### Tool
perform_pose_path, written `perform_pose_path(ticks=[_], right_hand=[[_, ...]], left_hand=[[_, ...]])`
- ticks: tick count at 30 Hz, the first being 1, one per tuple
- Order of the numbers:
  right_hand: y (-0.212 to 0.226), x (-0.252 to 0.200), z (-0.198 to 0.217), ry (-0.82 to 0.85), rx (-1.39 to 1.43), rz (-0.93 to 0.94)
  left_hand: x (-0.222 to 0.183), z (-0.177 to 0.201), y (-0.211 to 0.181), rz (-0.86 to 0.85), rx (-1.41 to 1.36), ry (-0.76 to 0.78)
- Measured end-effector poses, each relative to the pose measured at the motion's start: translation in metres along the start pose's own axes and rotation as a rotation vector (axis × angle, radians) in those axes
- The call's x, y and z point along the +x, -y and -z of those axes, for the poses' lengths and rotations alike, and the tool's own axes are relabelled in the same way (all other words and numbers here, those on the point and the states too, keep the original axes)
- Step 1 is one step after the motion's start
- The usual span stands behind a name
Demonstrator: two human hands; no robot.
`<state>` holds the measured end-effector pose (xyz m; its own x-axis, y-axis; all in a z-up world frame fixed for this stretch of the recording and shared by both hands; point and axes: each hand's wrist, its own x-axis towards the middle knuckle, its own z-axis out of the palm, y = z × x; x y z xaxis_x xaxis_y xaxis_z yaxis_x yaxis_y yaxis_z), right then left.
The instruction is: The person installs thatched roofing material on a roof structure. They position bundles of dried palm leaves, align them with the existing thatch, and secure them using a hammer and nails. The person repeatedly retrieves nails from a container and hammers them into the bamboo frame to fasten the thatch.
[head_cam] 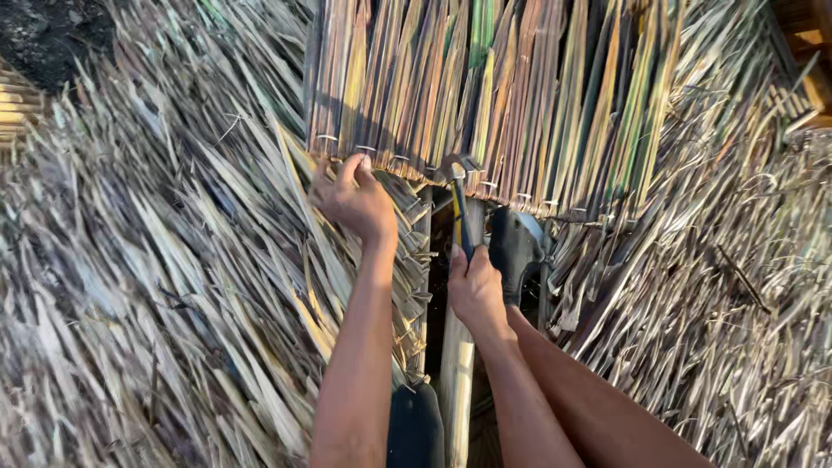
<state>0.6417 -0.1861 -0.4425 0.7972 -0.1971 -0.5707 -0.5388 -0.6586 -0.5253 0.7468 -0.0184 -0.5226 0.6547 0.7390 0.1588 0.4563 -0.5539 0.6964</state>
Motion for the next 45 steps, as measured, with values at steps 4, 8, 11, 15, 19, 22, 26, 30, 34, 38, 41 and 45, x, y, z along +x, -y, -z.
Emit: perform_pose_path(ticks=[4, 8, 11, 15, 19, 22, 26, 30, 34, 38, 41, 45], right_hand=[[0.007, 0.005, 0.012, 0.12, 0.074, -0.181], [0.029, 0.007, 0.041, 0.176, -0.055, -0.213], [0.041, -0.012, 0.063, 0.083, -0.048, -0.084], [0.059, -0.019, 0.056, 0.051, 0.041, -0.108], [0.063, -0.003, 0.036, 0.223, -0.06, -0.131], [0.049, 0.005, 0.037, 0.155, -0.115, -0.058], [0.02, -0.012, 0.021, -0.056, 0.016, 0.189], [-0.009, -0.007, -0.005, -0.014, -0.154, 0.117], [-0.021, 0.005, -0.006, -0.02, -0.147, -0.011], [-0.022, 0.005, 0.002, 0.027, -0.107, -0.053], [-0.024, -0.007, 0.003, 0.038, -0.058, -0.027], [-0.02, -0.007, 0.002, -0.02, -0.027, 0.063]], left_hand=[[0.0, -0.015, 0.002, -0.571, -0.183, 0.268], [0.013, -0.058, 0.044, -0.39, -0.256, 0.614], [0.008, -0.073, 0.071, -0.344, -0.263, 0.608], [0.011, -0.077, 0.074, -0.373, -0.301, 0.583], [0.004, -0.06, 0.074, 0.273, -0.309, 0.864], [0.002, -0.06, 0.073, -0.201, -0.254, 0.697], [0.004, -0.057, 0.078, -0.247, -0.3, 0.632], [0.002, -0.057, 0.084, -0.135, -0.411, 0.738], [0.006, -0.059, 0.08, -0.152, -0.299, 0.824], [0.003, -0.059, 0.077, -0.393, -0.251, 0.854], [-0.006, -0.051, 0.081, -0.427, -0.177, 0.852], [-0.002, -0.051, 0.072, -0.476, -0.172, 0.849]])
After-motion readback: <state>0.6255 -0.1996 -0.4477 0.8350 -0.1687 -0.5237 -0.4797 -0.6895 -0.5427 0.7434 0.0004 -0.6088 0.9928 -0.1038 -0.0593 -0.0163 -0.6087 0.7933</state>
